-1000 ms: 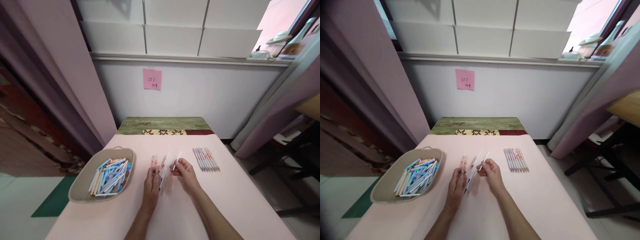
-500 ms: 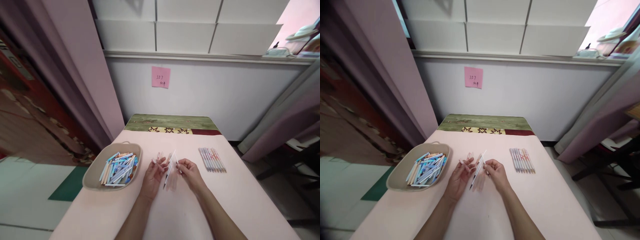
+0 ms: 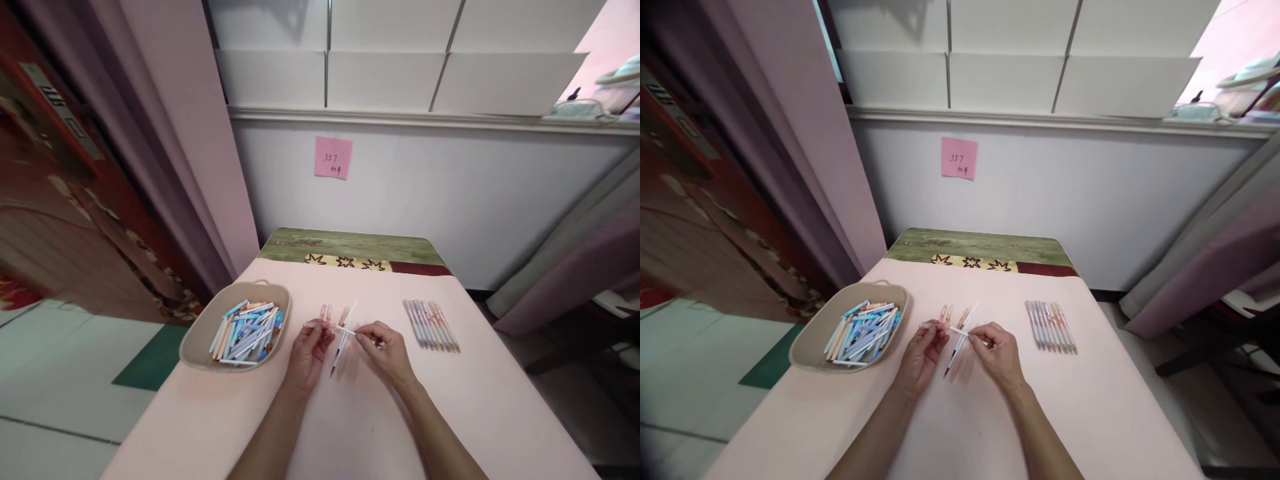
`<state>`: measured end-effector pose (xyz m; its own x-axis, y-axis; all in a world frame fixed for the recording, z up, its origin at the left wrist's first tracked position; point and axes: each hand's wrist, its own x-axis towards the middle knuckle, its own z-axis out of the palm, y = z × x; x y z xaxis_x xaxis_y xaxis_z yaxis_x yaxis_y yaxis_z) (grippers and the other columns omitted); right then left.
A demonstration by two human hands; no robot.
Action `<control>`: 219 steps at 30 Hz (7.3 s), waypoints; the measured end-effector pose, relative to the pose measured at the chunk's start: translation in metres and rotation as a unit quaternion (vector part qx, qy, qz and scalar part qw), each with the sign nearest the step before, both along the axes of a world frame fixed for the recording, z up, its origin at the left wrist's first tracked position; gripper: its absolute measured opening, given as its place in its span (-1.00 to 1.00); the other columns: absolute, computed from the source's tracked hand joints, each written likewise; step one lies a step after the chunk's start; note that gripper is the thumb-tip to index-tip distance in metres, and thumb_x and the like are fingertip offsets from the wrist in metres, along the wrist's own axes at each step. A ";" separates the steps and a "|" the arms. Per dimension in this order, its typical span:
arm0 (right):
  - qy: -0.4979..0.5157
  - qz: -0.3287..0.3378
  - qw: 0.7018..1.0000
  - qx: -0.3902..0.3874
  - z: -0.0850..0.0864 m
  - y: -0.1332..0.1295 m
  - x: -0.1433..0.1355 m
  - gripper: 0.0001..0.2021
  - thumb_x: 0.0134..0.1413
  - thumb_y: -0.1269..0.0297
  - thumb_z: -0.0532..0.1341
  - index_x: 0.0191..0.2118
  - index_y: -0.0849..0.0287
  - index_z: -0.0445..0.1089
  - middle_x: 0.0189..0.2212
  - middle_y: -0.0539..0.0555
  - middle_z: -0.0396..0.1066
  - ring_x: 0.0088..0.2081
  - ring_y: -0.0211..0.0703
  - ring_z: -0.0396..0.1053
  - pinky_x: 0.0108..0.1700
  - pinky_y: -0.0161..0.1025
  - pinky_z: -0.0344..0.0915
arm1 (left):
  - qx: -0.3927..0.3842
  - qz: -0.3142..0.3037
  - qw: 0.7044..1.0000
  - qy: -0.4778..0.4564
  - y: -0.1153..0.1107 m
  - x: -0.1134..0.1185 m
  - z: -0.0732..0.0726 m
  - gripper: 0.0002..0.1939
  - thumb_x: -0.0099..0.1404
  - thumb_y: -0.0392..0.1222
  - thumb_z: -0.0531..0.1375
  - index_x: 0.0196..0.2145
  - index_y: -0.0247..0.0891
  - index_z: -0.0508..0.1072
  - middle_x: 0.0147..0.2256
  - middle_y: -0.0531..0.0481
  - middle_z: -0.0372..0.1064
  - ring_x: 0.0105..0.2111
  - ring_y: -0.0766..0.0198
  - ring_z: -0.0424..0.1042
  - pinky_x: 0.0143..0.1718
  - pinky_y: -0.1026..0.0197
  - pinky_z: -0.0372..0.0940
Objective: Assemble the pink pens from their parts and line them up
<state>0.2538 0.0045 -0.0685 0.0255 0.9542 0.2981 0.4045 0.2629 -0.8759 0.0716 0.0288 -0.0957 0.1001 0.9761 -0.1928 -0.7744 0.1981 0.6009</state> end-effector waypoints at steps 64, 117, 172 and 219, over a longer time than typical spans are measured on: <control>-0.075 0.027 0.981 -0.178 0.003 -0.006 0.004 -0.82 -0.16 0.26 0.34 -0.42 0.13 0.34 -0.56 -0.08 0.39 -0.51 -0.27 0.33 -0.45 -0.36 0.13 | -0.044 -0.012 0.998 -0.036 -0.001 -0.005 0.006 -0.94 0.22 -0.32 0.21 -0.32 -0.33 0.47 -0.41 -0.06 0.55 -0.52 0.34 0.47 -0.44 0.27 0.44; 0.178 -0.080 0.980 -0.042 -0.004 -0.001 0.010 -0.75 -0.02 0.11 0.29 -0.28 0.17 0.47 -0.50 -0.01 0.41 -0.49 -0.26 0.29 -0.39 -0.30 0.29 | 0.008 0.027 0.999 0.021 -0.003 0.004 -0.003 -0.82 0.14 -0.24 0.32 -0.30 -0.29 0.42 -0.40 -0.01 0.51 -0.42 0.32 0.49 -0.28 0.22 0.43; 0.064 -0.047 0.994 -0.077 -0.010 -0.008 -0.014 -0.67 0.09 -0.03 0.17 -0.38 0.17 0.43 -0.57 -0.01 0.40 -0.54 -0.26 0.33 -0.46 -0.35 0.25 | 0.020 -0.003 0.998 0.062 -0.005 0.006 -0.003 -0.79 0.14 -0.19 0.31 -0.32 -0.29 0.38 -0.42 0.00 0.50 -0.46 0.35 0.47 -0.34 0.26 0.41; -0.028 -0.058 0.997 -0.046 -0.006 -0.010 -0.018 -0.65 0.01 -0.07 0.22 -0.34 0.17 0.43 -0.60 -0.06 0.36 -0.58 -0.31 0.23 -0.51 -0.39 0.15 | 0.036 -0.013 0.997 0.071 -0.005 0.006 -0.001 -0.80 0.15 -0.17 0.30 -0.31 -0.29 0.39 -0.37 -0.03 0.52 -0.45 0.37 0.46 -0.32 0.27 0.39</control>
